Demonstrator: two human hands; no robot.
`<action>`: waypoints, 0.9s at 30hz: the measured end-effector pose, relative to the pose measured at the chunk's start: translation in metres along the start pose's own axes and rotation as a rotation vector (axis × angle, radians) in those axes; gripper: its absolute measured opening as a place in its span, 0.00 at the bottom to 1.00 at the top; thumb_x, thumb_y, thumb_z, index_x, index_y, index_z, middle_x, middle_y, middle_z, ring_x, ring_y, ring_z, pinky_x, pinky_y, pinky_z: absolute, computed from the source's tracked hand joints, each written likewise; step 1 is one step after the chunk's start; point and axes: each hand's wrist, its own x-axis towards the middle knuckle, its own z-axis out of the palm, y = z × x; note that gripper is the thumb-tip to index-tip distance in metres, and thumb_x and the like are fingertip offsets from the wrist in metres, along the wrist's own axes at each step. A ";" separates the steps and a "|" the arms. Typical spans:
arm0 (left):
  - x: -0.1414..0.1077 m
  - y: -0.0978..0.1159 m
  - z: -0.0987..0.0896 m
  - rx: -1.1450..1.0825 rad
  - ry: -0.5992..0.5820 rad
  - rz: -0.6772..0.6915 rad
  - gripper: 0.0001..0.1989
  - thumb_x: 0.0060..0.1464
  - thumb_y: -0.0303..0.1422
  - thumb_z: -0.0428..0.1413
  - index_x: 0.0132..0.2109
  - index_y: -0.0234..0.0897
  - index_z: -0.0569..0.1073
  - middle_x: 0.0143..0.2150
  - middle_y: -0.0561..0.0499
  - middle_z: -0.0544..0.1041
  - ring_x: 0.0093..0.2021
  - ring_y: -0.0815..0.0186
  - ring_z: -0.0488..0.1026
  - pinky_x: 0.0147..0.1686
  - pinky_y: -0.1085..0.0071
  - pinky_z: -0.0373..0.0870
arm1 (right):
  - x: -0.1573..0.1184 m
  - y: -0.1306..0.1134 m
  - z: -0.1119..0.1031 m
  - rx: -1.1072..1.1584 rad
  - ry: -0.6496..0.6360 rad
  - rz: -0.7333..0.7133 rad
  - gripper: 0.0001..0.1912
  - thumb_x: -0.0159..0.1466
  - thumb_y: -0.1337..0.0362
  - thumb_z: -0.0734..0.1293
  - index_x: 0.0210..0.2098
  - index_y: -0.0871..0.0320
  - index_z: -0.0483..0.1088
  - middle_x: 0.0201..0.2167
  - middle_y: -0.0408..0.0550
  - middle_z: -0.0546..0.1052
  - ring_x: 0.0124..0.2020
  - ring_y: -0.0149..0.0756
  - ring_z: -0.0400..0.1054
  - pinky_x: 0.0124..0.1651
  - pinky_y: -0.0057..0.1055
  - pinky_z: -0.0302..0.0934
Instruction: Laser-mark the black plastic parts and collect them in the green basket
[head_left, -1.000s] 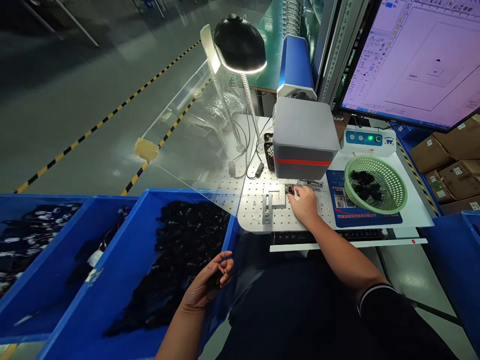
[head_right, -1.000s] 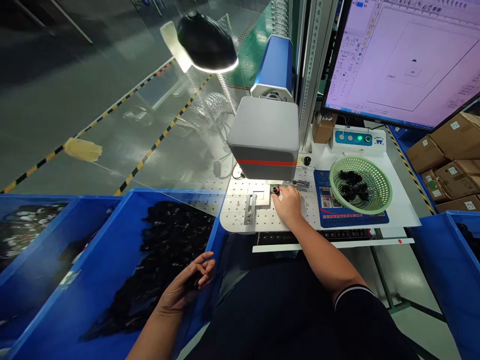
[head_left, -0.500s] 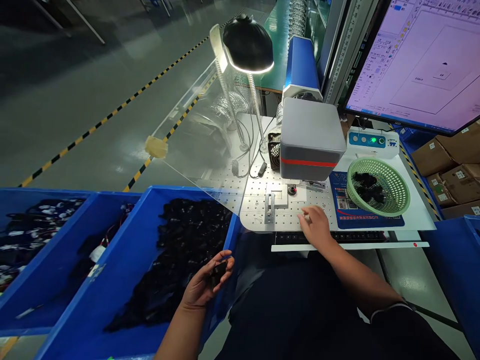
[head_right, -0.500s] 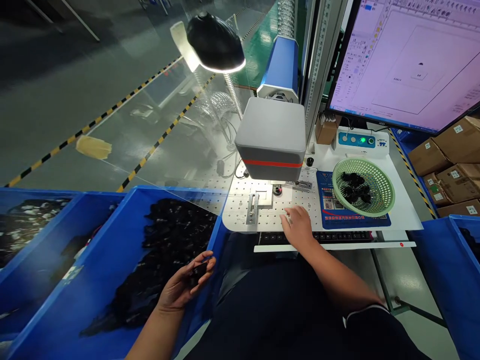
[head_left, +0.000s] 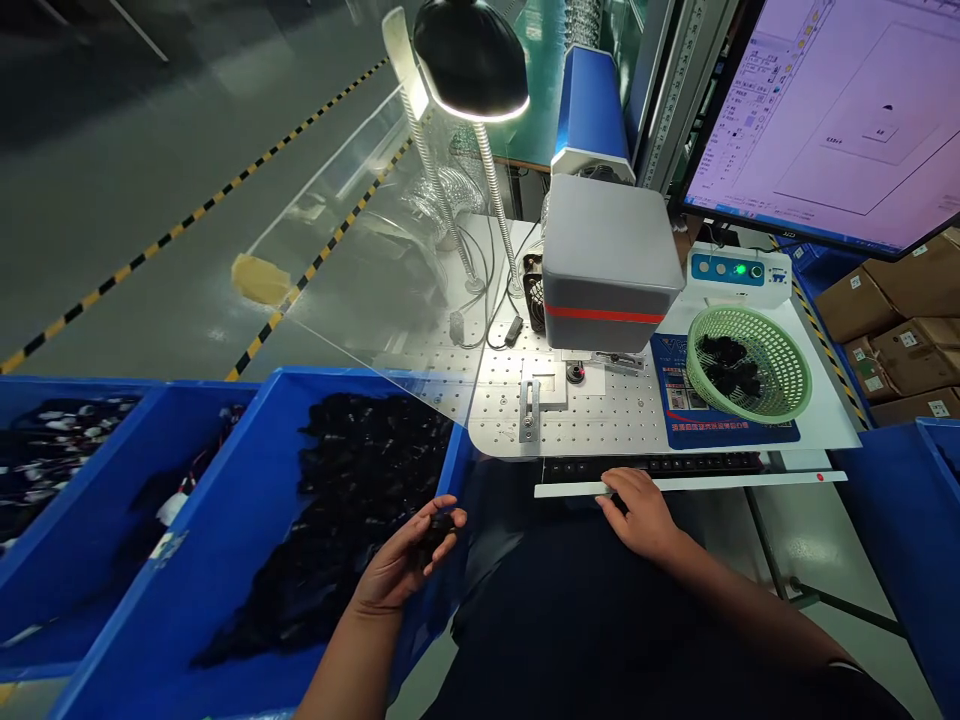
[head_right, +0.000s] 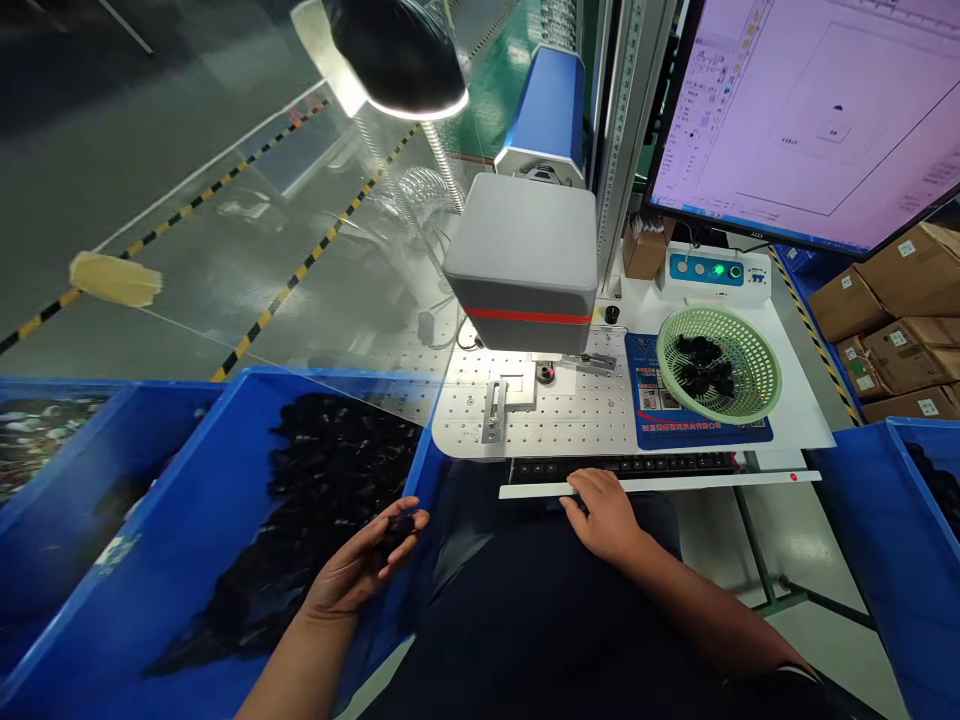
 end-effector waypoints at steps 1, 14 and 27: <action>0.000 -0.001 -0.001 -0.009 -0.001 0.006 0.18 0.56 0.38 0.59 0.52 0.37 0.72 0.40 0.45 0.75 0.24 0.73 0.64 0.18 0.79 0.63 | 0.000 0.001 0.001 -0.008 -0.006 0.002 0.13 0.66 0.64 0.65 0.50 0.56 0.71 0.46 0.53 0.78 0.49 0.45 0.72 0.52 0.44 0.65; 0.001 0.003 0.003 -0.046 0.062 -0.007 0.15 0.58 0.40 0.56 0.48 0.36 0.74 0.37 0.44 0.75 0.24 0.71 0.66 0.21 0.75 0.66 | 0.030 0.002 -0.017 0.049 0.247 -0.040 0.08 0.68 0.63 0.64 0.45 0.55 0.72 0.38 0.50 0.78 0.41 0.42 0.71 0.47 0.43 0.66; -0.001 0.000 0.002 -0.008 0.073 0.015 0.18 0.59 0.45 0.56 0.49 0.38 0.74 0.35 0.46 0.76 0.21 0.74 0.61 0.22 0.76 0.62 | 0.075 0.048 -0.014 0.037 0.374 0.123 0.10 0.67 0.60 0.63 0.41 0.57 0.74 0.28 0.45 0.74 0.29 0.35 0.67 0.37 0.34 0.65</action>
